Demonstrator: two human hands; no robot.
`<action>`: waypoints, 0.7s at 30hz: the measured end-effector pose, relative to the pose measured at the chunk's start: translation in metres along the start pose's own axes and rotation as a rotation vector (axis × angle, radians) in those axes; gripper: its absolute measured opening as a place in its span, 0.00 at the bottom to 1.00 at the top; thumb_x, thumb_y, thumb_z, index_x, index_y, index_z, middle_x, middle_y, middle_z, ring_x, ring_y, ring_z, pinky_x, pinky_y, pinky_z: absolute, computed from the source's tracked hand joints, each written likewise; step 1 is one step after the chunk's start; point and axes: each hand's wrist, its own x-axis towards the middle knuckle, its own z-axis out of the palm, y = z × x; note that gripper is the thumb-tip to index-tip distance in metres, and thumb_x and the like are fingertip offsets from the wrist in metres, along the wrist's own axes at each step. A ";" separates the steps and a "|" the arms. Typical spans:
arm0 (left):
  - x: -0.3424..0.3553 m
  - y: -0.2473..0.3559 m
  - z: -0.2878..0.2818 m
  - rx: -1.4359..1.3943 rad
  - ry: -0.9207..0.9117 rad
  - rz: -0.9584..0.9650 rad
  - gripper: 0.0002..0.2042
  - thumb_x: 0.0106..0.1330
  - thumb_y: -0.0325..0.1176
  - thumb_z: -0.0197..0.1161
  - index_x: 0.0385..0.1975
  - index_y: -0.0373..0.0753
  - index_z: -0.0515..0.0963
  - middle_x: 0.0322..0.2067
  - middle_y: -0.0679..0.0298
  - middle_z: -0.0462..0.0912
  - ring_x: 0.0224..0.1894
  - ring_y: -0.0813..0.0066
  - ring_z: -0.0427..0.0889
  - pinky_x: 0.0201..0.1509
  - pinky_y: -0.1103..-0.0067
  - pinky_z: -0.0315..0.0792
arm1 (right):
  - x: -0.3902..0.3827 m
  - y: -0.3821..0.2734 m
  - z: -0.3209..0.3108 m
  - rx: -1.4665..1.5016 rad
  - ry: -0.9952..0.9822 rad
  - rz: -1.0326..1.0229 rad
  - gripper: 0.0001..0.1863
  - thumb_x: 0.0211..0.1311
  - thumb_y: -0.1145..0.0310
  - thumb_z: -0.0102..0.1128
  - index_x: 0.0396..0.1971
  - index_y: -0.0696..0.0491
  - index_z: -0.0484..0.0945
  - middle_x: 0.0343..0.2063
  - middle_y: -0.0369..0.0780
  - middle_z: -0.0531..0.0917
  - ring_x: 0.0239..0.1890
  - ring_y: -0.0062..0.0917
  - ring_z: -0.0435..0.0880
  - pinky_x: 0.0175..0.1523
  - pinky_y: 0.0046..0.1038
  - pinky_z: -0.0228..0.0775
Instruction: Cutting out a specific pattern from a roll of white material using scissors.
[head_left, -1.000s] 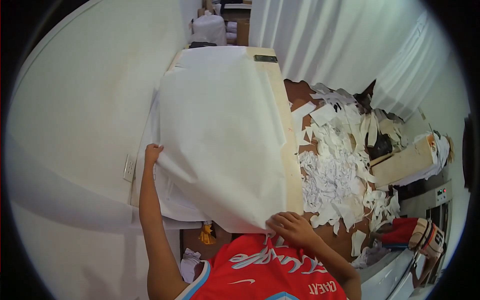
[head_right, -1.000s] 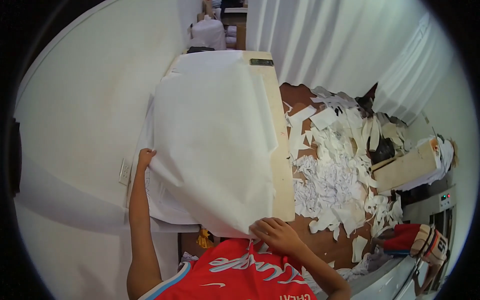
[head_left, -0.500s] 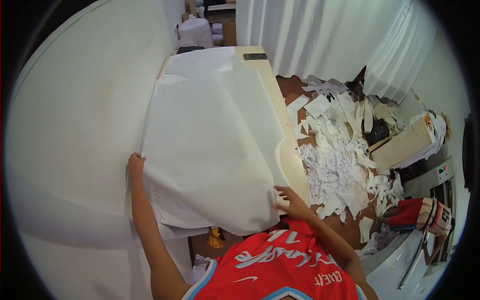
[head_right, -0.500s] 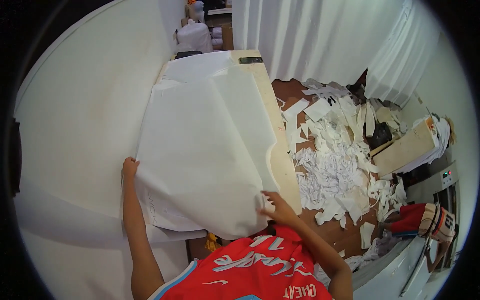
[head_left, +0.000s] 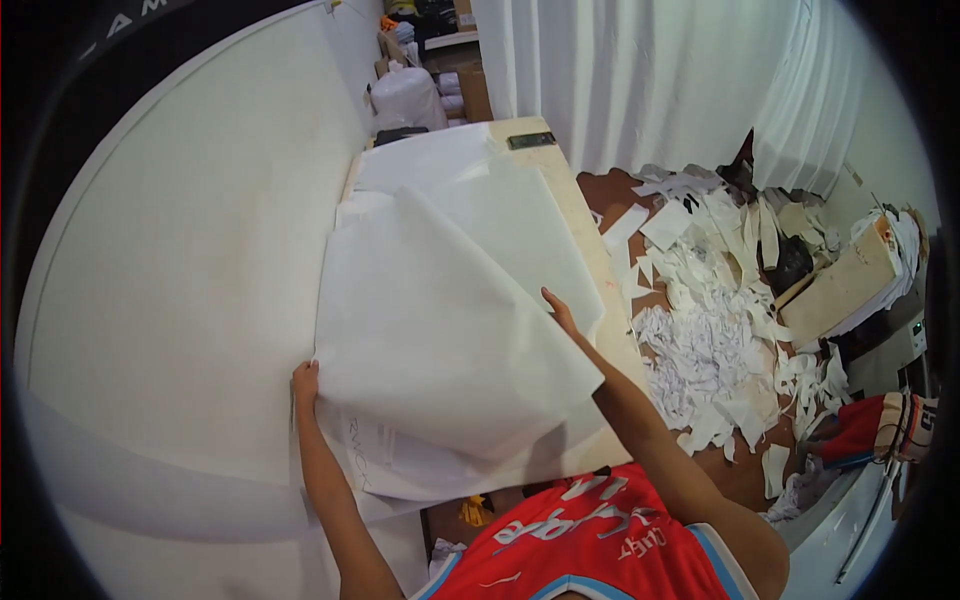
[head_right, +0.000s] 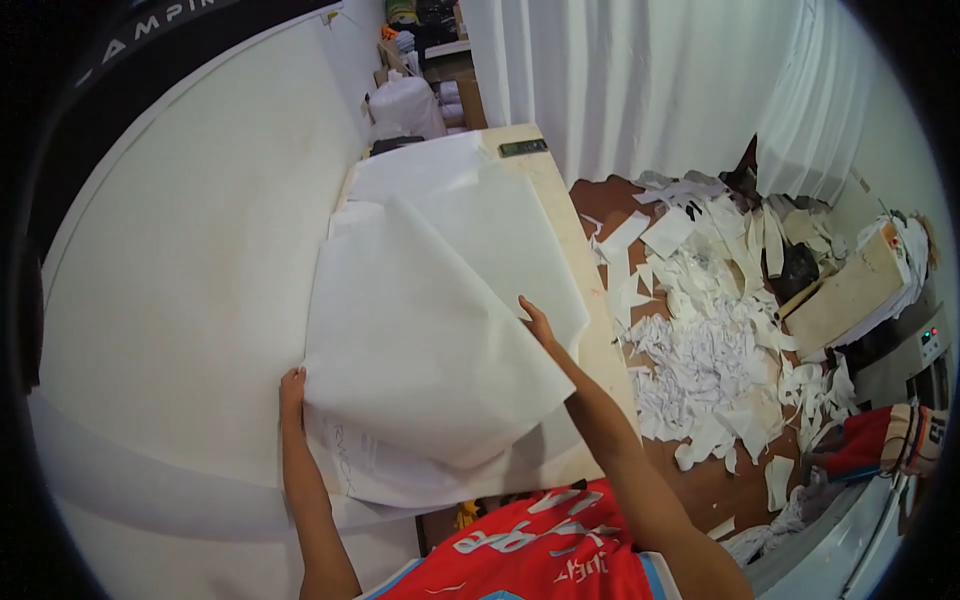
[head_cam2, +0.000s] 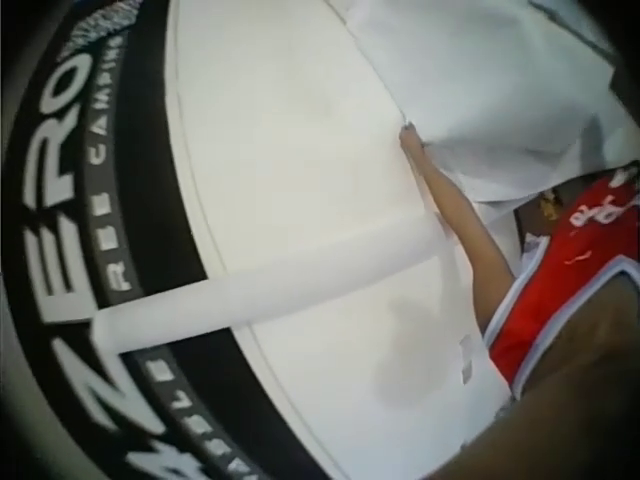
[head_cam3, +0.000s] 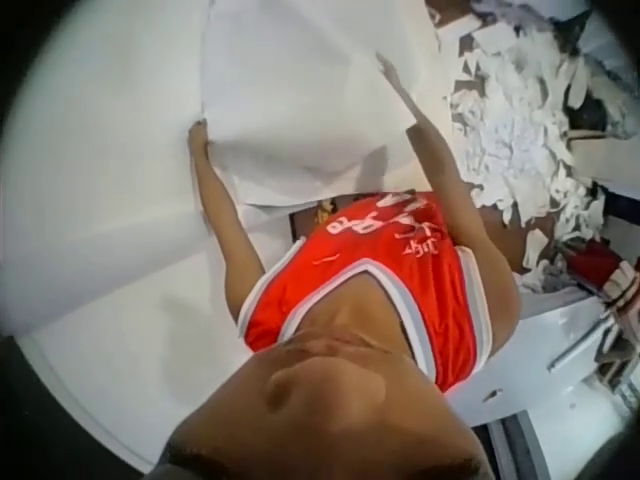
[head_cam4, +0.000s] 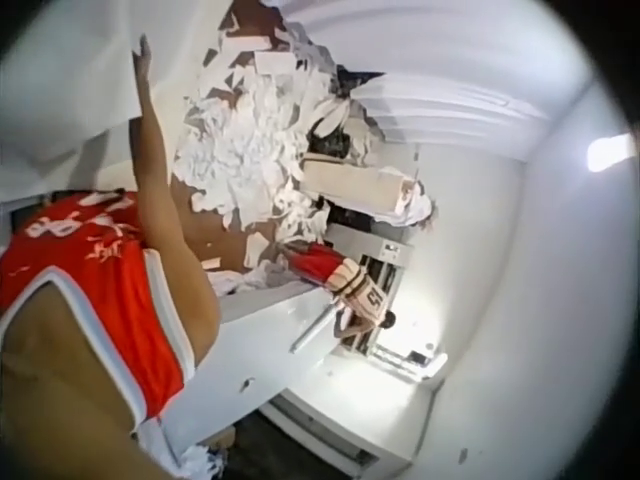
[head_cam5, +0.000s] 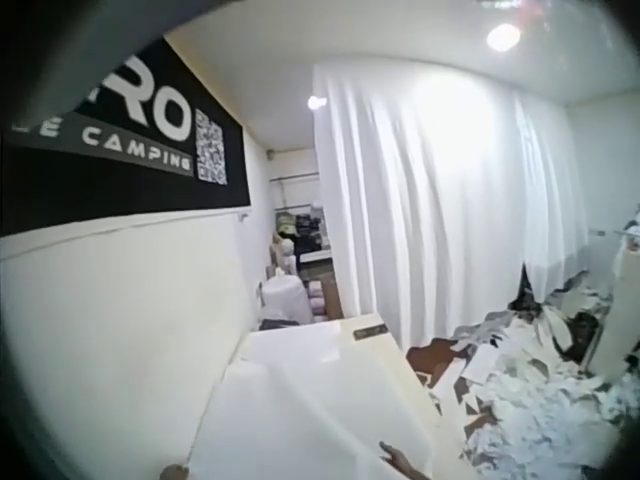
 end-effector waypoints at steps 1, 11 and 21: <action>-0.002 0.005 -0.004 -0.025 -0.005 -0.015 0.15 0.66 0.37 0.56 0.31 0.27 0.76 0.25 0.56 0.79 0.29 0.74 0.73 0.38 0.75 0.69 | 0.018 -0.002 -0.002 0.124 -0.051 0.018 0.48 0.56 0.32 0.48 0.57 0.65 0.67 0.52 0.50 0.76 0.51 0.37 0.77 0.58 0.35 0.67; 0.014 -0.010 0.008 -0.187 -0.026 0.026 0.18 0.66 0.37 0.57 0.43 0.25 0.74 0.33 0.52 0.81 0.36 0.68 0.77 0.43 0.74 0.70 | 0.072 -0.057 -0.005 -0.249 0.227 -0.417 0.21 0.54 0.75 0.62 0.50 0.58 0.72 0.37 0.41 0.80 0.40 0.22 0.79 0.39 0.23 0.75; 0.021 0.008 0.000 -0.216 -0.365 -0.043 0.15 0.64 0.32 0.61 0.45 0.28 0.75 0.33 0.62 0.82 0.30 0.81 0.76 0.35 0.82 0.71 | -0.169 -0.006 0.004 -0.529 0.370 -0.323 0.43 0.48 0.82 0.61 0.66 0.46 0.55 0.58 0.41 0.64 0.51 0.27 0.72 0.46 0.26 0.70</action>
